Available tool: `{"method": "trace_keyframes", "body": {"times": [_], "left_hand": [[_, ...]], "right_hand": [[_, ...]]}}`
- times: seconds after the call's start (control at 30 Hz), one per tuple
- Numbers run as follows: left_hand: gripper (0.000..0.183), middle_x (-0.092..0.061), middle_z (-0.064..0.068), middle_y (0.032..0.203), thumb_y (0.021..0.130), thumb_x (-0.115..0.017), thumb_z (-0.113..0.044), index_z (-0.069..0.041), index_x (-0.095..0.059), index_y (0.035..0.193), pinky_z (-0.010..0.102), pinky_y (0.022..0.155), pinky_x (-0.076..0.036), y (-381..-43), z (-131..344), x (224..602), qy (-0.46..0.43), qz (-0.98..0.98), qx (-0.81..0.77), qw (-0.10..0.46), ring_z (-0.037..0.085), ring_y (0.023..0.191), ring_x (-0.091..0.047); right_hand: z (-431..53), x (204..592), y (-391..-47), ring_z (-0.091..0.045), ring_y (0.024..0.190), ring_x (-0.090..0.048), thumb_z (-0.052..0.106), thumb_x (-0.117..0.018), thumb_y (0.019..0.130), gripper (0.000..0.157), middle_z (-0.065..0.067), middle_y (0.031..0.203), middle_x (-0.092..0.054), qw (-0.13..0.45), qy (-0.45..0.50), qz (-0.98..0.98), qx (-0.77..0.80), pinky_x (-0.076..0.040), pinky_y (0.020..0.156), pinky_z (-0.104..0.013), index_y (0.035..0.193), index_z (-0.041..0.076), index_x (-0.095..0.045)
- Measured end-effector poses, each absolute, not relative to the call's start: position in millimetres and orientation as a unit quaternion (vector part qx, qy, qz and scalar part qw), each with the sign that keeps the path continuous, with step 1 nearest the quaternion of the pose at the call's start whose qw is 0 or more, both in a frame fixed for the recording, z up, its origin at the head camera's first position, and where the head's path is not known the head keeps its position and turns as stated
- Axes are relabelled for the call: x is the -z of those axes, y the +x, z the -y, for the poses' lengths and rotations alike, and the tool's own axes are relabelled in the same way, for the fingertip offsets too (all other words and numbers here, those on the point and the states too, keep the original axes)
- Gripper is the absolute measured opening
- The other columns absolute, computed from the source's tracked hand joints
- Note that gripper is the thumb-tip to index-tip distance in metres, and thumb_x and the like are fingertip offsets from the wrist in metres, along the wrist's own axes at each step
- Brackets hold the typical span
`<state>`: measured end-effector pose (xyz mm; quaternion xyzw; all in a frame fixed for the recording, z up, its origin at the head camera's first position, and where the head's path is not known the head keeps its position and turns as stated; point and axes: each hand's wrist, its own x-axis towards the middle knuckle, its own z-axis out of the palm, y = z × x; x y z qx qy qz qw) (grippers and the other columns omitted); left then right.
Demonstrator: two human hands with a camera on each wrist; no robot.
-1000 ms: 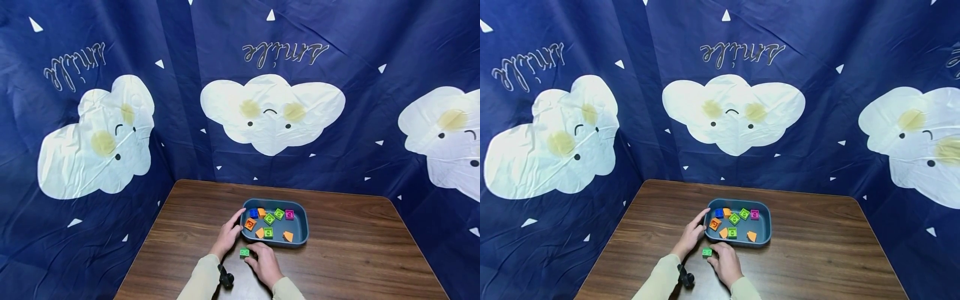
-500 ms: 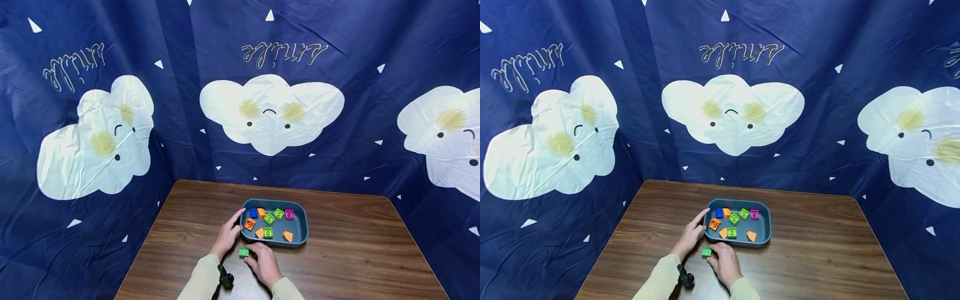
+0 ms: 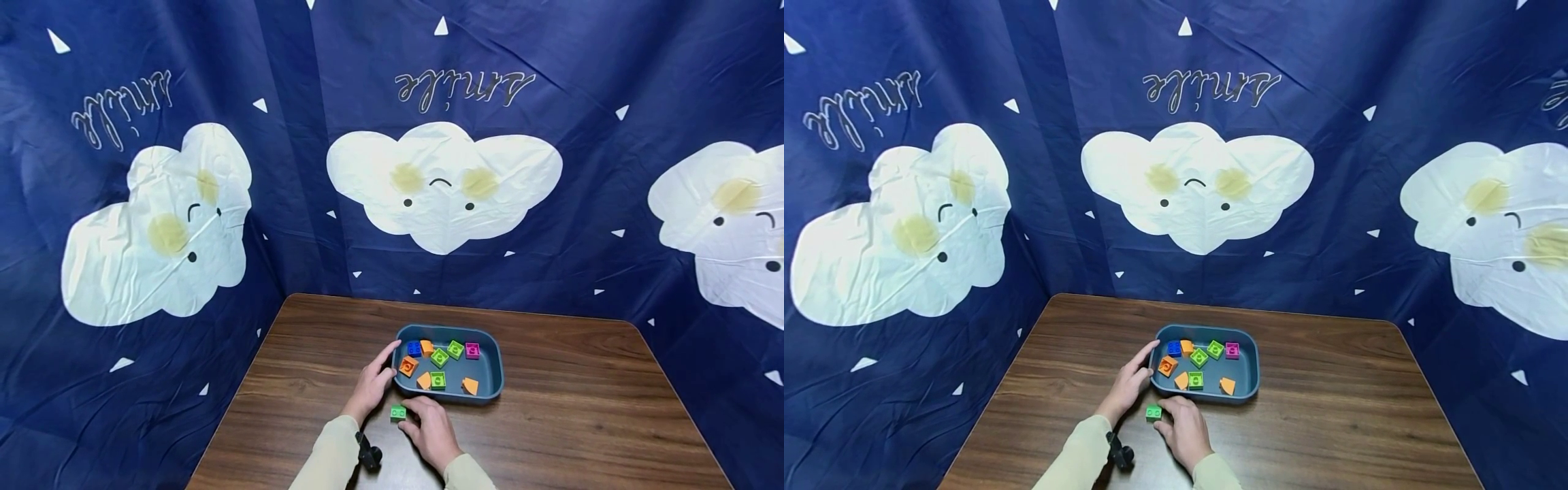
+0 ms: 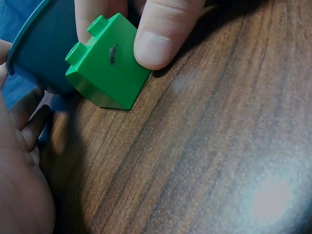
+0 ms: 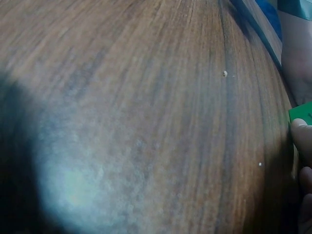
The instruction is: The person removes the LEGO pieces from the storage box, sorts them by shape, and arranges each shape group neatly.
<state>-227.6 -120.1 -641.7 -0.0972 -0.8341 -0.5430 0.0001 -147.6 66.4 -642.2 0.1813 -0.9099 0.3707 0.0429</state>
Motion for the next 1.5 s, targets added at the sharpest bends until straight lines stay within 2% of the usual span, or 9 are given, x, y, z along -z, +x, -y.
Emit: {"method": "trace_keyframes", "body": {"times": [0.2, 0.33, 0.43, 0.63, 0.8, 0.93, 1.1, 1.33, 1.5], "left_hand": [[0.067, -0.053, -0.003, 0.155, 0.095, -0.055, -0.014, -0.042, -0.049, 0.156, 0.056, 0.113, -0.038, -228.1, 120.4, 642.1, -0.100, 0.834, 0.543, 0.000, 0.022, 0.121, -0.054], [0.067, -0.049, -0.002, 0.159, 0.095, -0.055, -0.014, -0.042, -0.049, 0.156, 0.058, 0.116, -0.036, -228.1, 120.4, 642.0, -0.100, 0.833, 0.544, -0.001, 0.021, 0.131, -0.052], [0.067, -0.049, -0.002, 0.159, 0.096, -0.055, -0.014, -0.041, -0.049, 0.157, 0.058, 0.115, -0.036, -228.0, 120.4, 642.0, -0.101, 0.834, 0.543, -0.001, 0.022, 0.133, -0.052], [0.066, -0.056, -0.002, 0.151, 0.096, -0.055, -0.014, -0.040, -0.049, 0.157, 0.053, 0.109, -0.039, -226.9, 120.2, 641.7, -0.095, 0.836, 0.540, -0.004, 0.024, 0.117, -0.054], [0.066, -0.056, 0.000, 0.151, 0.096, -0.055, -0.014, -0.039, -0.049, 0.157, 0.053, 0.108, -0.040, -226.6, 120.4, 641.2, -0.097, 0.837, 0.539, -0.004, 0.024, 0.116, -0.054], [0.066, -0.054, 0.002, 0.154, 0.096, -0.055, -0.014, -0.037, -0.049, 0.157, 0.056, 0.110, -0.040, -227.1, 120.8, 641.0, -0.103, 0.838, 0.536, 0.000, 0.025, 0.121, -0.055], [0.067, -0.048, 0.000, 0.161, 0.095, -0.055, -0.013, -0.039, -0.049, 0.157, 0.060, 0.116, -0.036, -227.7, 121.6, 641.2, -0.102, 0.836, 0.539, -0.004, 0.024, 0.137, -0.051], [0.068, -0.049, 0.000, 0.160, 0.094, -0.056, -0.015, -0.040, -0.048, 0.157, 0.060, 0.114, -0.038, -227.4, 121.9, 641.0, -0.107, 0.841, 0.530, 0.004, 0.024, 0.128, -0.054], [0.067, -0.048, 0.000, 0.161, 0.095, -0.055, -0.014, -0.040, -0.048, 0.157, 0.060, 0.116, -0.036, -228.0, 121.4, 640.3, -0.110, 0.840, 0.531, 0.005, 0.025, 0.140, -0.050]], "right_hand": [[-66.2, 642.7, -147.6, -0.018, 0.107, -0.069, 0.022, -0.087, 0.085, 0.034, 0.001, 0.114, -0.074, 0.046, 0.181, 0.911, -0.368, -0.057, 0.092, -0.042, 0.117, 0.012, -0.080], [-66.2, 642.6, -147.1, -0.018, 0.107, -0.070, 0.021, -0.087, 0.085, 0.034, 0.001, 0.114, -0.074, 0.049, 0.182, 0.911, -0.367, -0.057, 0.091, -0.042, 0.116, 0.012, -0.080], [-66.4, 642.5, -146.9, -0.018, 0.106, -0.070, 0.021, -0.088, 0.085, 0.034, 0.001, 0.114, -0.074, 0.045, 0.182, 0.911, -0.369, -0.057, 0.091, -0.042, 0.116, 0.012, -0.079], [-66.4, 642.8, -146.7, -0.018, 0.107, -0.070, 0.023, -0.087, 0.085, 0.035, 0.001, 0.114, -0.074, 0.046, 0.182, 0.909, -0.373, -0.057, 0.091, -0.043, 0.118, 0.012, -0.079], [-66.6, 644.2, -146.4, -0.018, 0.107, -0.070, 0.024, -0.088, 0.084, 0.038, 0.001, 0.114, -0.074, 0.054, 0.181, 0.910, -0.368, -0.057, 0.091, -0.042, 0.119, 0.010, -0.079], [-67.9, 642.6, -145.8, -0.016, 0.105, -0.070, 0.023, -0.089, 0.083, 0.041, 0.000, 0.114, -0.074, 0.049, 0.178, 0.909, -0.373, -0.058, 0.090, -0.040, 0.120, 0.009, -0.078], [-71.5, 639.5, -144.1, -0.008, 0.093, -0.067, 0.021, -0.090, 0.082, 0.044, -0.001, 0.112, -0.073, 0.041, 0.176, 0.901, -0.395, -0.058, 0.079, -0.031, 0.122, 0.007, -0.076], [-81.4, 635.3, -136.4, -0.004, 0.088, -0.063, 0.019, -0.089, 0.083, 0.047, -0.001, 0.114, -0.071, 0.012, 0.179, 0.893, -0.413, -0.055, 0.076, -0.027, 0.126, 0.007, -0.074], [-92.4, 629.0, -128.5, -0.005, 0.089, -0.065, 0.020, -0.088, 0.084, 0.048, -0.003, 0.117, -0.071, -0.006, 0.191, 0.885, -0.424, -0.056, 0.076, -0.026, 0.129, 0.008, -0.073]]}}
